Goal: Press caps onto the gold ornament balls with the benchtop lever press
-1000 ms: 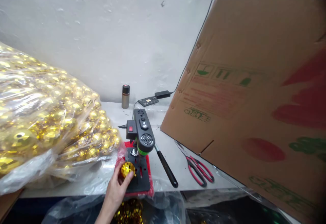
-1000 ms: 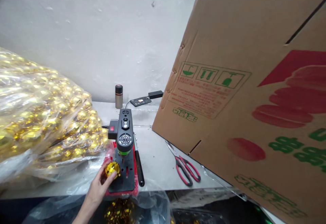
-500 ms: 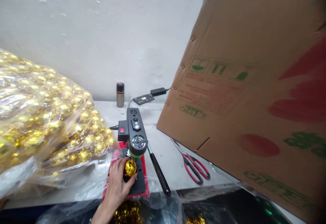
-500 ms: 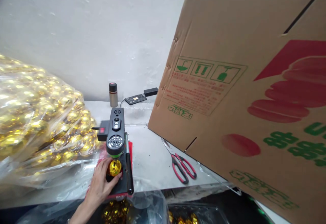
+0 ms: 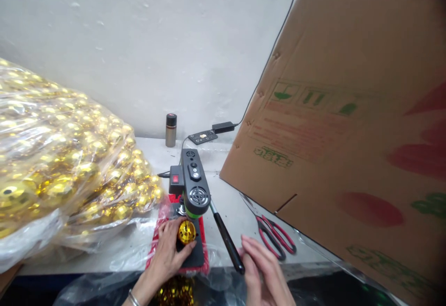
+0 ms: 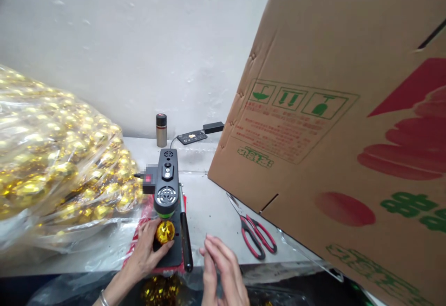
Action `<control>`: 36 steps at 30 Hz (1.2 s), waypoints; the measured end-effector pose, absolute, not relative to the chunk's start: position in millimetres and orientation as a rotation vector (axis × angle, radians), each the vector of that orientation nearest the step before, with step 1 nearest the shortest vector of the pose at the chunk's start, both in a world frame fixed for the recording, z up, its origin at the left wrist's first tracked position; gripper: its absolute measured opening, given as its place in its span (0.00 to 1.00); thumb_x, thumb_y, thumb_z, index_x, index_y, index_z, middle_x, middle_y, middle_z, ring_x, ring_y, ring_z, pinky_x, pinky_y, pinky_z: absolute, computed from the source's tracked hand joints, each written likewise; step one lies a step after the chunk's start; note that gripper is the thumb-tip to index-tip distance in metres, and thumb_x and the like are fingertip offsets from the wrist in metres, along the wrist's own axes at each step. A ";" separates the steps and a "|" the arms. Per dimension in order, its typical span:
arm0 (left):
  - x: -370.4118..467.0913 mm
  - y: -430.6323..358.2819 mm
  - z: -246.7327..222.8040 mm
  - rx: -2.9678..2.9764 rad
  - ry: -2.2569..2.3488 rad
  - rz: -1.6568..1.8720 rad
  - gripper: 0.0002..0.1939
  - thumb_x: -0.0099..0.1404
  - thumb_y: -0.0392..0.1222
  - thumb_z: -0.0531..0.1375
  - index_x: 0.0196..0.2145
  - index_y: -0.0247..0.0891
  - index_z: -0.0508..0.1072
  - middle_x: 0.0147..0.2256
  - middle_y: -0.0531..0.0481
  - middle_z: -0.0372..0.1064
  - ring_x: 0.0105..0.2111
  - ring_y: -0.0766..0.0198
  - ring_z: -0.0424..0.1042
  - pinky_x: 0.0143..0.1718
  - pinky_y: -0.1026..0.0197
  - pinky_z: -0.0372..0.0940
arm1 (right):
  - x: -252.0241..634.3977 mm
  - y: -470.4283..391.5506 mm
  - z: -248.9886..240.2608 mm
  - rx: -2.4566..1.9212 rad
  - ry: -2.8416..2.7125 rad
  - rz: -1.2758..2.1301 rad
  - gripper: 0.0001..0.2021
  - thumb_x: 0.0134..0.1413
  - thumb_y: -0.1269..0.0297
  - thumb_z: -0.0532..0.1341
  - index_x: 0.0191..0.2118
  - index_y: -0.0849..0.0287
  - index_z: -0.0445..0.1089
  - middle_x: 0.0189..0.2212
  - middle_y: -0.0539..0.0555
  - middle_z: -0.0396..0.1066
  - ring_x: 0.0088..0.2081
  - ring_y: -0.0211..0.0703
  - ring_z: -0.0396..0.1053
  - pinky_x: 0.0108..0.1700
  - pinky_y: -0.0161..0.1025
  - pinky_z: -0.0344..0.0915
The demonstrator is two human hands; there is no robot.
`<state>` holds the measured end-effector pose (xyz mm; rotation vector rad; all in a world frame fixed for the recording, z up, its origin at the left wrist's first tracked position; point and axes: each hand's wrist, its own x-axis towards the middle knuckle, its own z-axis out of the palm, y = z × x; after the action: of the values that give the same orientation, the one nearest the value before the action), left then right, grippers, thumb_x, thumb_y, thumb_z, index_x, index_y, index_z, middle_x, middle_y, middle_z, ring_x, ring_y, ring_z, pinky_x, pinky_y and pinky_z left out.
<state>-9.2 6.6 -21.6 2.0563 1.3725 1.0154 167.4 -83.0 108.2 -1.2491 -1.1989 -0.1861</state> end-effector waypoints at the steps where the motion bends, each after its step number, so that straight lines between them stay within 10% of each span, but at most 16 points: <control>1: -8.4 7.0 -22.0 2.053 1.373 1.013 0.24 0.67 0.45 0.64 0.59 0.40 0.72 0.53 0.38 0.77 0.54 0.41 0.74 0.58 0.36 0.69 | 167.7 -77.9 112.1 -1.209 -1.228 -0.185 0.12 0.67 0.74 0.63 0.50 0.55 0.79 0.46 0.56 0.81 0.45 0.40 0.80 0.46 0.35 0.76; 5: -6.2 8.1 -19.7 2.054 1.360 0.986 0.24 0.66 0.44 0.63 0.59 0.40 0.72 0.54 0.38 0.78 0.55 0.41 0.74 0.59 0.35 0.67 | 165.8 -67.4 114.3 -1.080 -1.411 -0.199 0.21 0.68 0.71 0.62 0.64 0.56 0.70 0.57 0.59 0.75 0.50 0.37 0.76 0.45 0.32 0.76; 10: -5.3 7.8 -14.5 2.055 1.357 0.964 0.24 0.66 0.44 0.63 0.59 0.42 0.72 0.55 0.39 0.77 0.56 0.42 0.74 0.59 0.36 0.67 | 155.0 -56.5 133.4 -0.966 -1.425 -0.223 0.18 0.74 0.51 0.58 0.55 0.60 0.74 0.44 0.59 0.80 0.45 0.43 0.79 0.42 0.38 0.77; 17: -4.3 5.9 -11.1 2.067 1.385 0.945 0.25 0.65 0.42 0.64 0.59 0.42 0.72 0.51 0.40 0.78 0.53 0.43 0.75 0.57 0.38 0.69 | 142.6 -38.0 134.3 -0.839 -1.519 -0.172 0.17 0.76 0.67 0.51 0.30 0.56 0.61 0.24 0.47 0.65 0.25 0.32 0.63 0.29 0.33 0.63; 36: 0.6 4.7 -12.9 2.051 1.410 0.975 0.24 0.64 0.40 0.63 0.59 0.40 0.72 0.51 0.39 0.78 0.53 0.42 0.75 0.57 0.36 0.69 | 114.9 -38.0 86.6 -0.931 -1.176 -0.187 0.21 0.76 0.66 0.49 0.26 0.54 0.59 0.22 0.45 0.60 0.23 0.34 0.58 0.37 0.37 0.66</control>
<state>0.6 4.7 -12.9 2.0513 1.4105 0.9750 114.9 -38.0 86.6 -0.9306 -1.1762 -0.1873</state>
